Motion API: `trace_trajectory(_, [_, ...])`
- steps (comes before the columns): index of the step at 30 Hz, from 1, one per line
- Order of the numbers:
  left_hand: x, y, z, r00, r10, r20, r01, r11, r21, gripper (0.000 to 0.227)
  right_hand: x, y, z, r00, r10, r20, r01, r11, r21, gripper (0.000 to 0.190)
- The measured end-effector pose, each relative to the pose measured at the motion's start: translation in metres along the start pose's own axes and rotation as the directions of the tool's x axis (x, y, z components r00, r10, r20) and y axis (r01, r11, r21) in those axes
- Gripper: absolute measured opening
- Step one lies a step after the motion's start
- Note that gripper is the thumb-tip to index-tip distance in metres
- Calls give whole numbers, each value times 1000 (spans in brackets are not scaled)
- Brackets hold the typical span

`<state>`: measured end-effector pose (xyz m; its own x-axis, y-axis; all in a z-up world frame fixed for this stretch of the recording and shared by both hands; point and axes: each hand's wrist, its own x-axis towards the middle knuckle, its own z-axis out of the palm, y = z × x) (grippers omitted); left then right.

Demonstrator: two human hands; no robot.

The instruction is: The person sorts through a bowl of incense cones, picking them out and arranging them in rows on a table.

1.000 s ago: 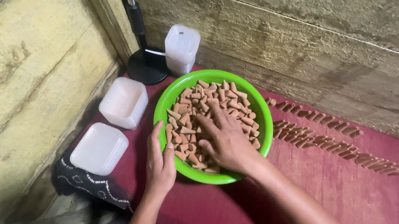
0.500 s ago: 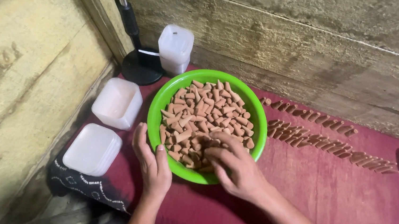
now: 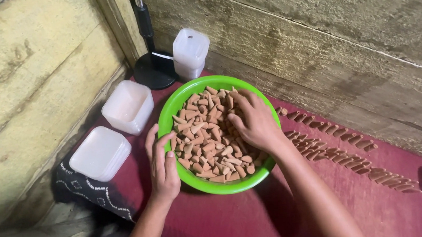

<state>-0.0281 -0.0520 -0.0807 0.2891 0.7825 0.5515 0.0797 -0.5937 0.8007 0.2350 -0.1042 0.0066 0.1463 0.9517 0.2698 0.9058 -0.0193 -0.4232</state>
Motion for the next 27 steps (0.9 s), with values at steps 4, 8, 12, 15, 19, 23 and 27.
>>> trace_trajectory(4, [1,3,-1,1000,0,8,0,1000,9,39,13,-37,0,979,67,192,-33,985,-172,64])
trace_trajectory(8, [2,3,-2,1000,24,8,-24,1000,12,38,-7,-34,13,964,-131,231,163,978,-127,48])
trace_trajectory(12, [2,1,-2,1000,16,-5,-16,1000,-4,38,-38,-31,14,956,-198,215,230,964,-132,39])
trace_trajectory(15, [3,2,-3,1000,27,-4,-27,1000,3,38,-53,4,27,968,-136,212,167,977,-132,32])
trace_trajectory(19, [1,-1,-3,1000,18,7,-18,1000,-7,37,-63,-11,2,978,-174,115,181,982,-55,23])
trace_trajectory(23, [-1,-1,-3,1000,18,1,-18,1000,13,36,-64,-15,-6,991,-115,-74,126,978,167,23])
trace_trajectory(27, [-2,-6,-2,1000,10,-2,-10,1000,11,36,-59,-5,-6,984,86,-156,-33,949,313,26])
